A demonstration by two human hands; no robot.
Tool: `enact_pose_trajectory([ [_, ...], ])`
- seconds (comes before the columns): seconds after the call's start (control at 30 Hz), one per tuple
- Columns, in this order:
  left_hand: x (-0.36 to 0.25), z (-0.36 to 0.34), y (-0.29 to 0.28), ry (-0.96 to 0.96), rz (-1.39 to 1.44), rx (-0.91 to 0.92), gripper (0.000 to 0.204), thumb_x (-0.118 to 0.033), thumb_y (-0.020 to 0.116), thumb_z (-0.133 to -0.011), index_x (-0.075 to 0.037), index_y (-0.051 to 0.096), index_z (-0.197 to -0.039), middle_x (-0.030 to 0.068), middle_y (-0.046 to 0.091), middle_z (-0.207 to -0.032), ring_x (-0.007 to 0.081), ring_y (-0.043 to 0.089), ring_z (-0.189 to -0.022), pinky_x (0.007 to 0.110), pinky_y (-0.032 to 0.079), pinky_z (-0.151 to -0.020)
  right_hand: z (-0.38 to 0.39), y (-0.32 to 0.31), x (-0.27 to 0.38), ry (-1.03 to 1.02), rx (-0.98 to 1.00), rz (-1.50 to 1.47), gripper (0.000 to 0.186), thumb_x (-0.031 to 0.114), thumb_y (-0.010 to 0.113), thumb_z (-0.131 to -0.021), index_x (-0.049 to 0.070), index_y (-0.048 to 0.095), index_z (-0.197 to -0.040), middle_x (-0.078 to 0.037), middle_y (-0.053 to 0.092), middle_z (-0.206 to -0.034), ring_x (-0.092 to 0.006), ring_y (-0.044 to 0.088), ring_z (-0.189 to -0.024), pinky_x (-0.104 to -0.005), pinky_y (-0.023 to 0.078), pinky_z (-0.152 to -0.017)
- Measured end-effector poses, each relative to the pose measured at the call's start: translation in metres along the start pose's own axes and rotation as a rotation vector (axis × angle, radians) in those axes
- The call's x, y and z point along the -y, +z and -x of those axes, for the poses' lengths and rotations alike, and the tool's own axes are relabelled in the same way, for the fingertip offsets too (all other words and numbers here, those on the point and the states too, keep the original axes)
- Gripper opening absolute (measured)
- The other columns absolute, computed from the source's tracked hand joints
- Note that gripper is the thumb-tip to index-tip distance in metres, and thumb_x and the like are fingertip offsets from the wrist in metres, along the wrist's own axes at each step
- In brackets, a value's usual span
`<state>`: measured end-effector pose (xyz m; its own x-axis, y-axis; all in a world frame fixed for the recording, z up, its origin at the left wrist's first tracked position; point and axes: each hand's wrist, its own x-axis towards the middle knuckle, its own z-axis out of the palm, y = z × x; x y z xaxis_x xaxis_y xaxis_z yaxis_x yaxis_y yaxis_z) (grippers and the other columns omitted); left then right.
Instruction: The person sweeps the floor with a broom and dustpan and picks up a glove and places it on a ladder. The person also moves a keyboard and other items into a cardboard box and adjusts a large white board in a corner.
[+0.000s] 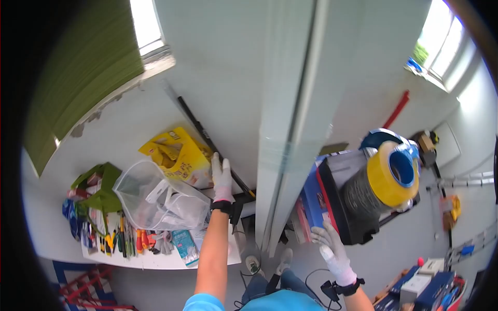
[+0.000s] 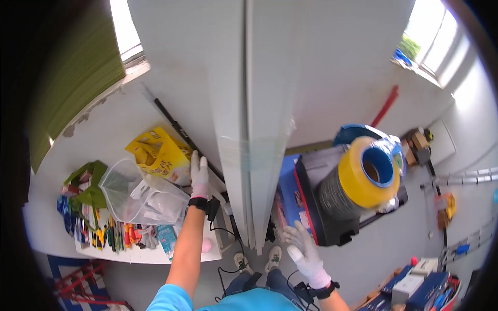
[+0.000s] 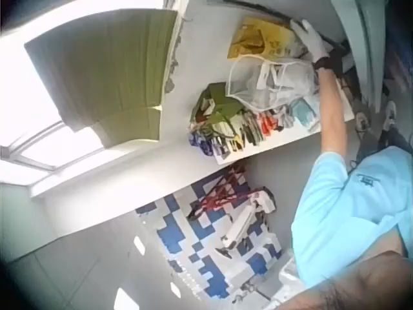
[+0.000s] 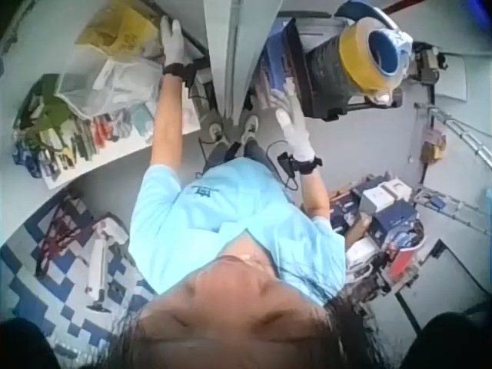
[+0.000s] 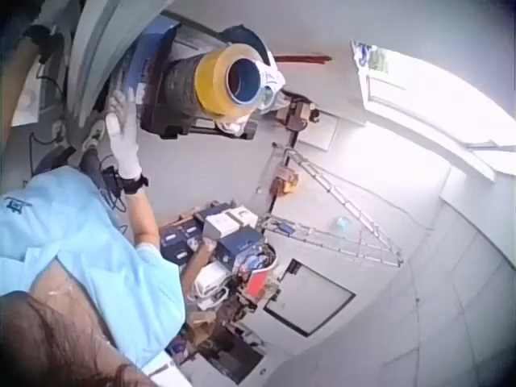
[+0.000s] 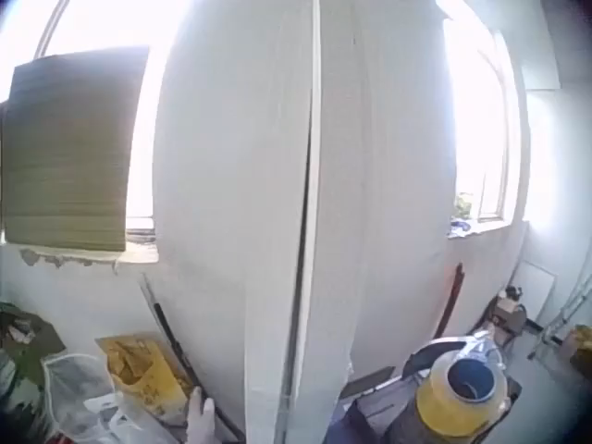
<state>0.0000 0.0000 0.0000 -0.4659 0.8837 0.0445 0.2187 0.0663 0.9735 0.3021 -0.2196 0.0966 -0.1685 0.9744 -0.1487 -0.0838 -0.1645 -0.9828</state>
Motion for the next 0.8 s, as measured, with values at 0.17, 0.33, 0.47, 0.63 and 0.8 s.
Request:
enact_pose_trajectory([
  [0.17,-0.001,0.047,0.006,0.15,0.289,0.31,0.069,-0.044,0.045,-0.085,-0.004,0.021,-0.136,0.0126,0.026,-0.139,0.0238,0.025,-0.129,0.034,0.019,-0.105,0.027,0.008,0.004,-0.008,-0.066,-0.007,0.071,0.029,0.053,-0.086,-0.001,0.013,-0.136,-0.02,0.038,-0.127,-0.0261,0.042,-0.116,-0.036,0.032,-0.098],
  [0.33,-0.047,0.091,0.018,0.343,0.568,0.44,0.099,-0.05,0.06,-0.075,-0.002,0.001,-0.138,0.0171,0.009,-0.143,0.0283,0.011,-0.133,0.038,0.01,-0.107,0.072,0.005,-0.009,0.06,-0.255,-0.058,0.066,0.028,0.053,-0.086,0.0,0.019,-0.135,-0.019,0.044,-0.122,-0.0243,0.046,-0.111,-0.0348,0.035,-0.096],
  [0.47,-0.068,0.11,0.019,0.417,0.348,0.361,0.1,-0.04,0.068,-0.072,-0.001,0.003,-0.138,0.0183,0.012,-0.142,0.0271,0.015,-0.132,0.037,0.012,-0.106,0.106,0.007,-0.019,0.044,-0.32,-0.096,0.061,0.025,0.051,-0.088,0.001,0.021,-0.135,-0.017,0.046,-0.12,-0.0227,0.047,-0.109,-0.0337,0.036,-0.094],
  [0.63,-0.077,0.13,0.027,0.363,0.164,0.198,0.103,-0.032,0.076,-0.065,-0.001,0.009,-0.137,0.0197,0.024,-0.137,0.0277,0.029,-0.124,0.035,0.023,-0.102,0.147,-0.013,-0.024,0.025,-0.384,-0.112,0.056,0.02,0.049,-0.089,0.003,0.022,-0.135,-0.016,0.048,-0.119,-0.0215,0.049,-0.107,-0.0326,0.037,-0.093],
  [0.8,-0.079,0.125,0.028,0.325,0.156,0.185,0.101,-0.027,0.076,-0.066,-0.002,0.011,-0.138,0.0191,0.03,-0.133,0.0263,0.033,-0.119,0.035,0.026,-0.1,0.187,-0.051,-0.021,-0.048,-0.489,-0.184,0.053,0.014,0.047,-0.088,0.003,0.024,-0.134,-0.016,0.049,-0.117,-0.0203,0.05,-0.105,-0.0316,0.037,-0.093],
])
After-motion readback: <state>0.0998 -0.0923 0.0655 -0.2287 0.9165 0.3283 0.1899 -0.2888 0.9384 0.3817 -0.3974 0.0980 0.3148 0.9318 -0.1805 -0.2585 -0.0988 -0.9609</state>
